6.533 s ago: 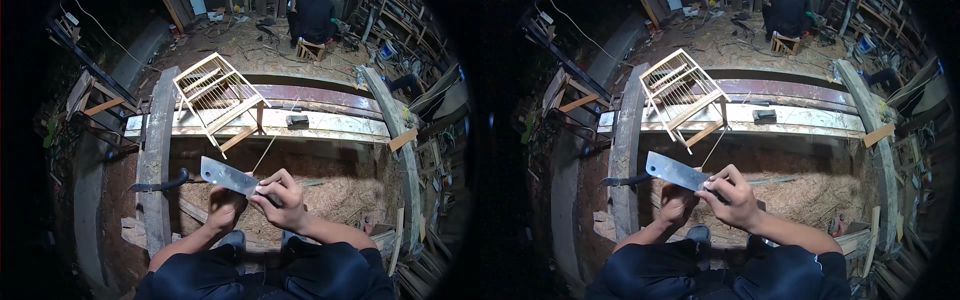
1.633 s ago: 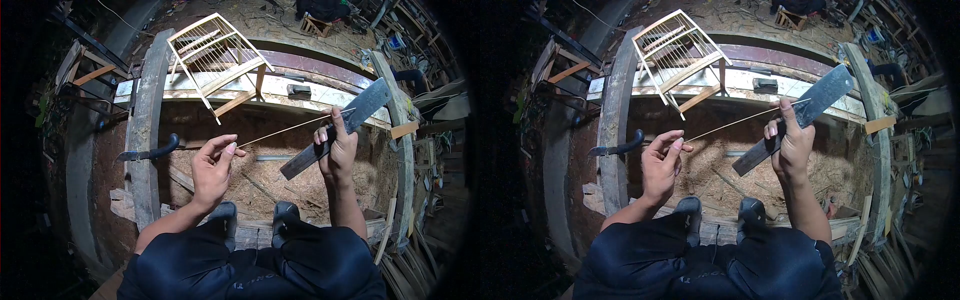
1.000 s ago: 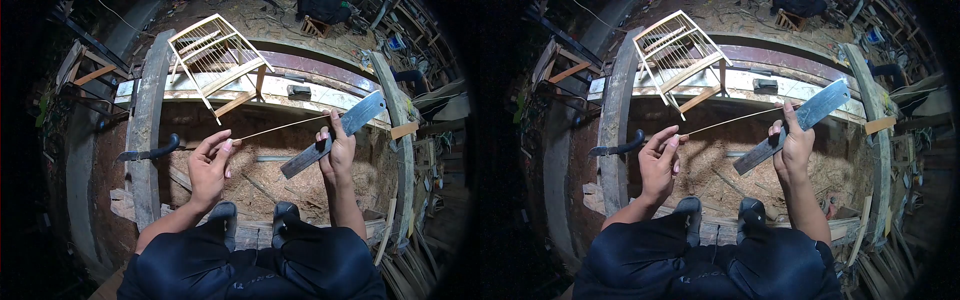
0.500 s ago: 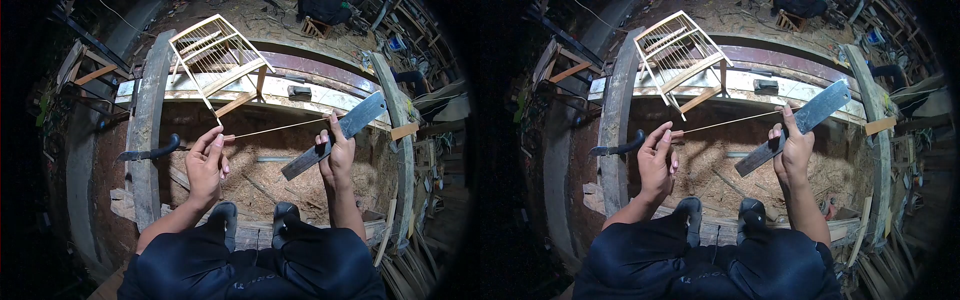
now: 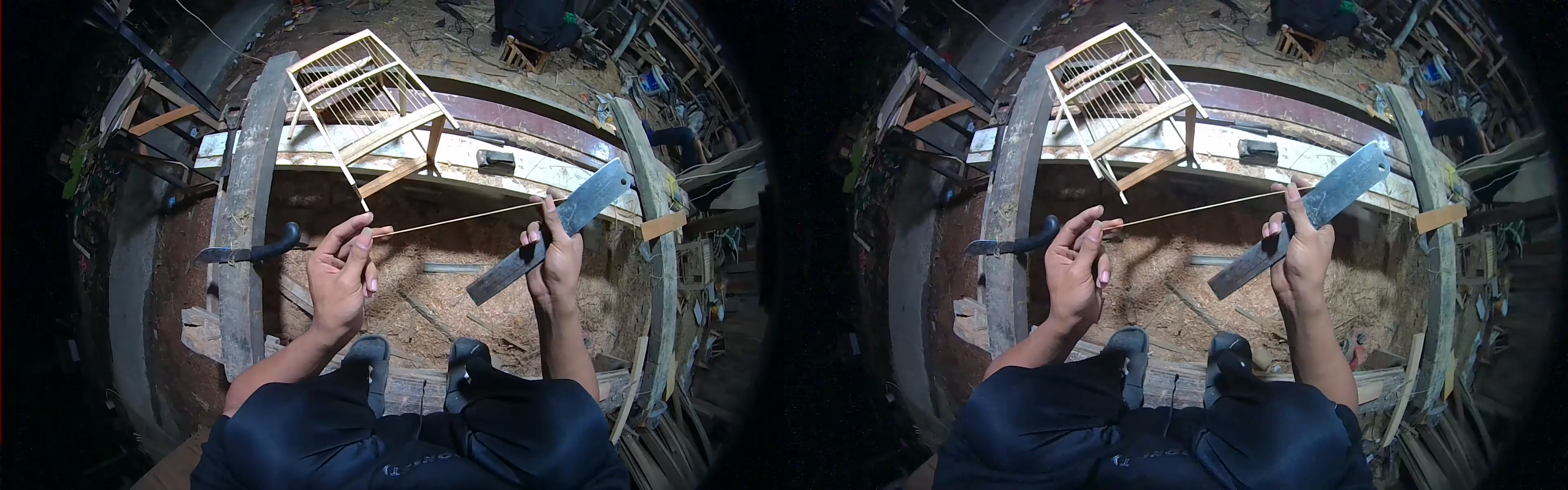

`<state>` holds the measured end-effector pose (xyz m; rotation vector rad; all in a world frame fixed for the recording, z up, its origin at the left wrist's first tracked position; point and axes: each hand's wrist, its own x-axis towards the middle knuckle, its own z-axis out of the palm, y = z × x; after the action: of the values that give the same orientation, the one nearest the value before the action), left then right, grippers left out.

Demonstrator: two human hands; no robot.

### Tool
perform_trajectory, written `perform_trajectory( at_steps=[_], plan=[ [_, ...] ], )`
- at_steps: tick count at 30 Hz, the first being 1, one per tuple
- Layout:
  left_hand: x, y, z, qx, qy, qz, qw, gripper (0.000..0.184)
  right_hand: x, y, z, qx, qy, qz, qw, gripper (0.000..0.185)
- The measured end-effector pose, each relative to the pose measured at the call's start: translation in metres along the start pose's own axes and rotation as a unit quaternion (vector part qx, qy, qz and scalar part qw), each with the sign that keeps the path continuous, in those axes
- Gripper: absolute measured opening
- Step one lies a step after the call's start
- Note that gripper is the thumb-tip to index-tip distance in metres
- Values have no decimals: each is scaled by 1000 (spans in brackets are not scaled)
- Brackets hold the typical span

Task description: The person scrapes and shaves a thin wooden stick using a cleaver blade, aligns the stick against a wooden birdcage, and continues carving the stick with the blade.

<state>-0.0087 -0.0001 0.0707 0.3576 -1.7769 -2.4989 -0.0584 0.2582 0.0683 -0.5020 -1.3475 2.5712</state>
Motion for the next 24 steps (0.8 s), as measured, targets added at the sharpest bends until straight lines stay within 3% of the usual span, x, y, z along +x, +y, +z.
perform_trajectory(
  at_steps=[4,12,14,18,20,21,24],
  plan=[
    [6,2,-10,44,-10,-5,999,25,7,0,1,-59,10,23,998,28],
    [11,33,-28,143,-55,-84,985,23,45,-12,51,-154,-73,83,982,28],
    [14,32,-39,152,-98,-105,978,24,58,-12,66,-256,-107,97,956,29],
    [16,32,-54,148,-153,-118,970,26,73,2,103,-306,-181,114,928,30],
    [18,21,-62,123,-189,-70,972,27,78,19,118,-299,-190,103,930,29],
    [20,22,-66,124,-199,-101,967,25,75,26,127,-283,-204,98,932,29],
    [28,2,-80,123,-119,-97,980,22,70,48,140,-261,-233,88,933,33]
  ],
)
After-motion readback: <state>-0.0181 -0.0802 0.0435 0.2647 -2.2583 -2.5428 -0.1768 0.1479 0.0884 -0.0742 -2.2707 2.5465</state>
